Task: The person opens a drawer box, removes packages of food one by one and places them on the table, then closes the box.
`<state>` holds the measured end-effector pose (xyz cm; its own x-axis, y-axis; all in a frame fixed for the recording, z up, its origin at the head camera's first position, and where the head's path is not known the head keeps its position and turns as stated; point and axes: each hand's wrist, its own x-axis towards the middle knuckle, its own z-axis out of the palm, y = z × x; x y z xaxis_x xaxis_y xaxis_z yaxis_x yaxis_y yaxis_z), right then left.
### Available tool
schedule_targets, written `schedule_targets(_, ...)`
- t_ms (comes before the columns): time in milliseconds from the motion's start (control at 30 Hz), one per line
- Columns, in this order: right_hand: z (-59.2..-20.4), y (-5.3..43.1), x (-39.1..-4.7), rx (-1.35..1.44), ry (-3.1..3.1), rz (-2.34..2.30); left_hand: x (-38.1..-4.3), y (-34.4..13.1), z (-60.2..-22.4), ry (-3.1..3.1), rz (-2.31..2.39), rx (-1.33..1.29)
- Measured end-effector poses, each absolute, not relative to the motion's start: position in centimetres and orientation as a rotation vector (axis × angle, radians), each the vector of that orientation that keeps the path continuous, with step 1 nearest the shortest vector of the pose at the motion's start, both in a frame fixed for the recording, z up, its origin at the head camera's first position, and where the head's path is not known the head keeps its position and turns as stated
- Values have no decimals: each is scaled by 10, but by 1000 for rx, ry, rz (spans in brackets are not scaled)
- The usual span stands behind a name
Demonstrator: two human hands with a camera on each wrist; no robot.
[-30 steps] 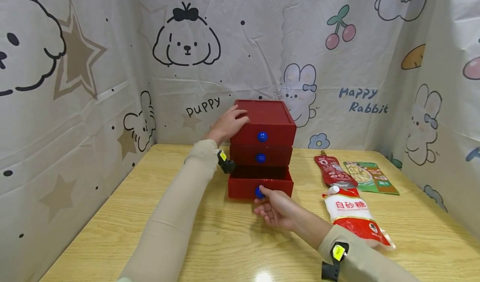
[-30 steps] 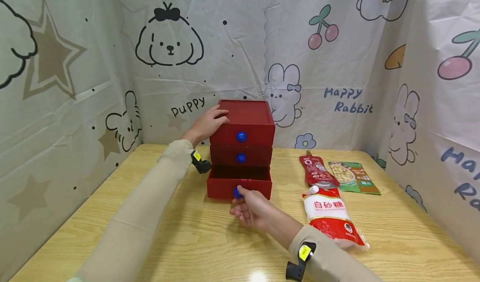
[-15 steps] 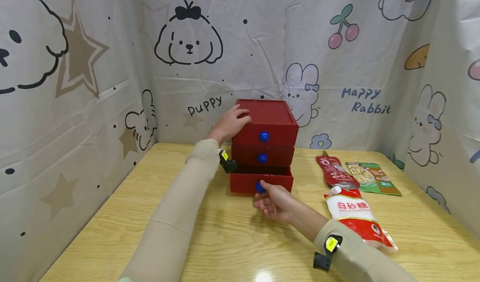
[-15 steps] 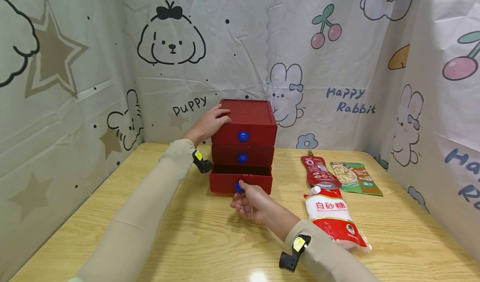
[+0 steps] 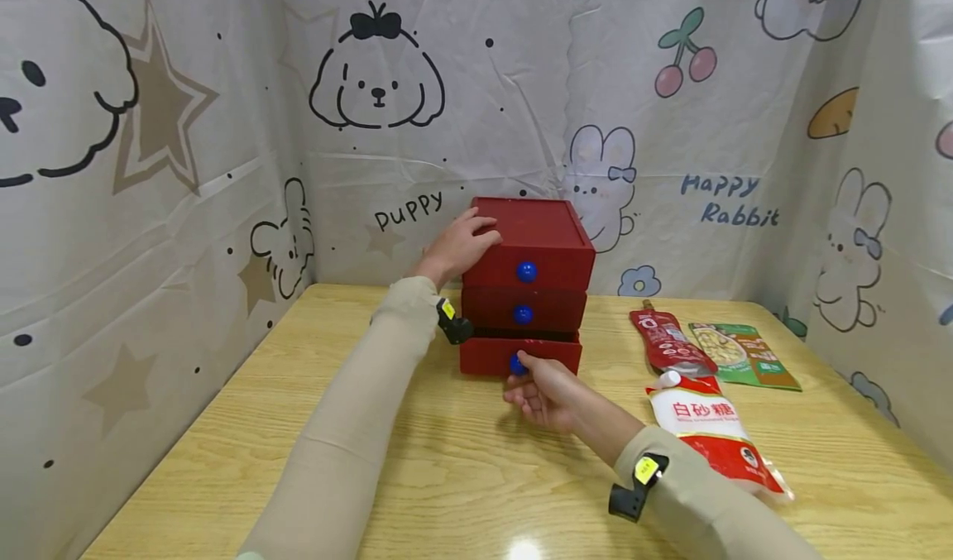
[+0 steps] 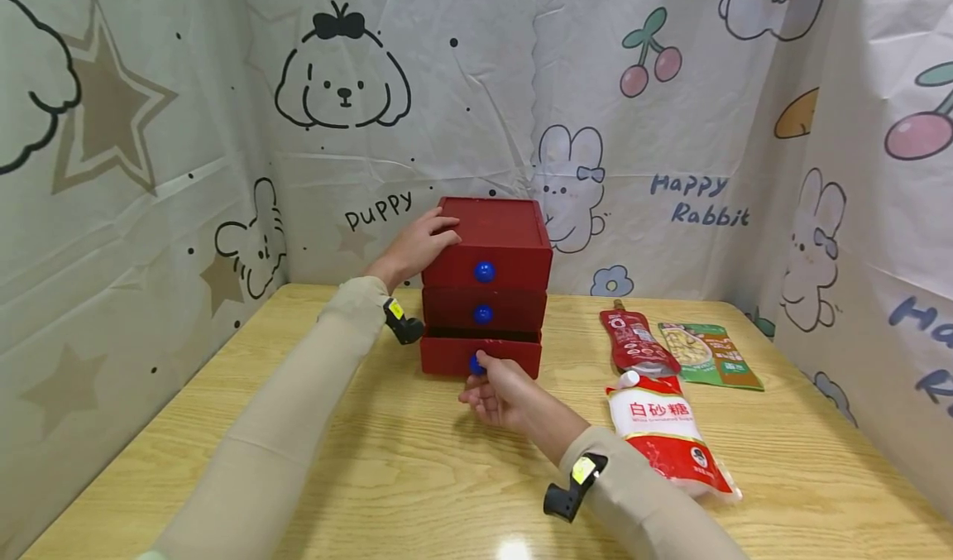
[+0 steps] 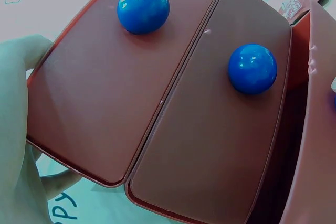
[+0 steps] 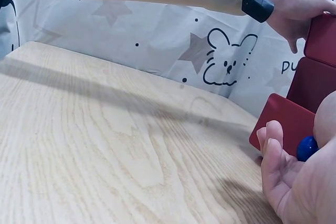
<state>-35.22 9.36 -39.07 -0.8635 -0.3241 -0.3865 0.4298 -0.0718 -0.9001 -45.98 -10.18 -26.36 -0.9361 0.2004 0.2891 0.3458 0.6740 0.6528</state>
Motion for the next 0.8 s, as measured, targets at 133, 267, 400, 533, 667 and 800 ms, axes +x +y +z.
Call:
schedule_targets(133,-390,93,-356,118,1720,-1977,-459,-102,-263,-2689,-1100,-444)
schedule_targets(267,-389,92,-360,120,1730,-1974,-459,-102,-262,-2692,-1091,-437)
schedule_targets(400,-389,91,-363,127,1741,-1977,-459,-102,-263,-2699,-1081,-436)
schedule_targets(533,-390,91,-366,129,1747,-1977,-460,-102,-264,-2695,-1084,-442)
schedule_targets(667,-390,91,-369,129,1754,-1980,-460,-101,-264,-2691,-1090,-447)
schedule_targets(800,-391,91,-371,132,1763,-1982,-459,-102,-264,-2693,-1091,-444)
